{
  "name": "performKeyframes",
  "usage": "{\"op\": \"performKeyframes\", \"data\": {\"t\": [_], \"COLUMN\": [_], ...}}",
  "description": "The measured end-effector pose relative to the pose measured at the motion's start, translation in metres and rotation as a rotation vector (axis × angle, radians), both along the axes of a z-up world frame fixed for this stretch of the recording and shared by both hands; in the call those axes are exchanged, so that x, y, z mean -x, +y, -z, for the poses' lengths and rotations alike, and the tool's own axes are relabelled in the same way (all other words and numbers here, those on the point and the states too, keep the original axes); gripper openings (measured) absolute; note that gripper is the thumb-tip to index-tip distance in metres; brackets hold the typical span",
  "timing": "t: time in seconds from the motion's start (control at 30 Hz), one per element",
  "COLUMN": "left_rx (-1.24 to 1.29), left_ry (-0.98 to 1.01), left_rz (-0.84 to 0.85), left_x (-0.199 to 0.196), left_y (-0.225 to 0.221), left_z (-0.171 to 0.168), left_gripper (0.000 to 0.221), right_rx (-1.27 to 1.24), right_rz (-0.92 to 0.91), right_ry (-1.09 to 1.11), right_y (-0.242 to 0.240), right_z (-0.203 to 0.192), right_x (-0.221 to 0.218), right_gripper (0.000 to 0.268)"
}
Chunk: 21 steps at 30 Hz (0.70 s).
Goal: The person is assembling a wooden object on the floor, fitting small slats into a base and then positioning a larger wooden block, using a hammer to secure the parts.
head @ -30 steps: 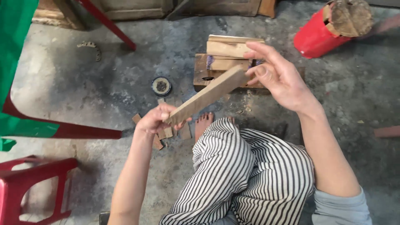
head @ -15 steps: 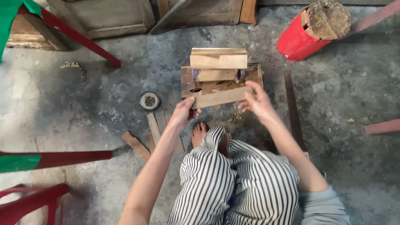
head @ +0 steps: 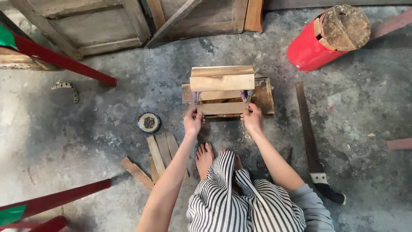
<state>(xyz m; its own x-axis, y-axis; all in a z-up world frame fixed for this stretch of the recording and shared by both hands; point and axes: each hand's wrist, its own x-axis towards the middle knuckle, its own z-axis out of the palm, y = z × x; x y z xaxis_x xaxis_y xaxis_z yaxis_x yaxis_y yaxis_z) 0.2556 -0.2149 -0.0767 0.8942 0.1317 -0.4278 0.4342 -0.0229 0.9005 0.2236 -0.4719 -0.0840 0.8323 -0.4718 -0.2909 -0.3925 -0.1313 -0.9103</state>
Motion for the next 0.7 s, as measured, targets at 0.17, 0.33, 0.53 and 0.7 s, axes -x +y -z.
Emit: {"op": "performKeyframes", "data": {"t": [0.17,0.33,0.53,0.7], "left_rx": [-0.108,-0.278,-0.452,-0.388], "left_ry": [-0.075,-0.127,-0.129,-0.104], "left_rz": [-0.033,0.038,0.144,0.143], "left_x": [-0.006,-0.010,-0.014,-0.024], "left_y": [-0.003,0.001,0.006,0.014], "left_z": [-0.005,-0.005,-0.007,0.026], "left_gripper": [0.039,0.037,0.034,0.043], "right_rx": [0.108,0.030,0.084,0.142], "right_rz": [0.081,0.057,0.014,0.031], "right_ry": [-0.105,-0.026,0.091,0.035], "right_y": [0.008,0.014,0.010,0.004], "right_z": [0.034,-0.009,-0.006,0.021], "right_x": [-0.013,-0.010,-0.013,-0.018], "right_gripper": [0.031,0.035,0.038,0.035]}}
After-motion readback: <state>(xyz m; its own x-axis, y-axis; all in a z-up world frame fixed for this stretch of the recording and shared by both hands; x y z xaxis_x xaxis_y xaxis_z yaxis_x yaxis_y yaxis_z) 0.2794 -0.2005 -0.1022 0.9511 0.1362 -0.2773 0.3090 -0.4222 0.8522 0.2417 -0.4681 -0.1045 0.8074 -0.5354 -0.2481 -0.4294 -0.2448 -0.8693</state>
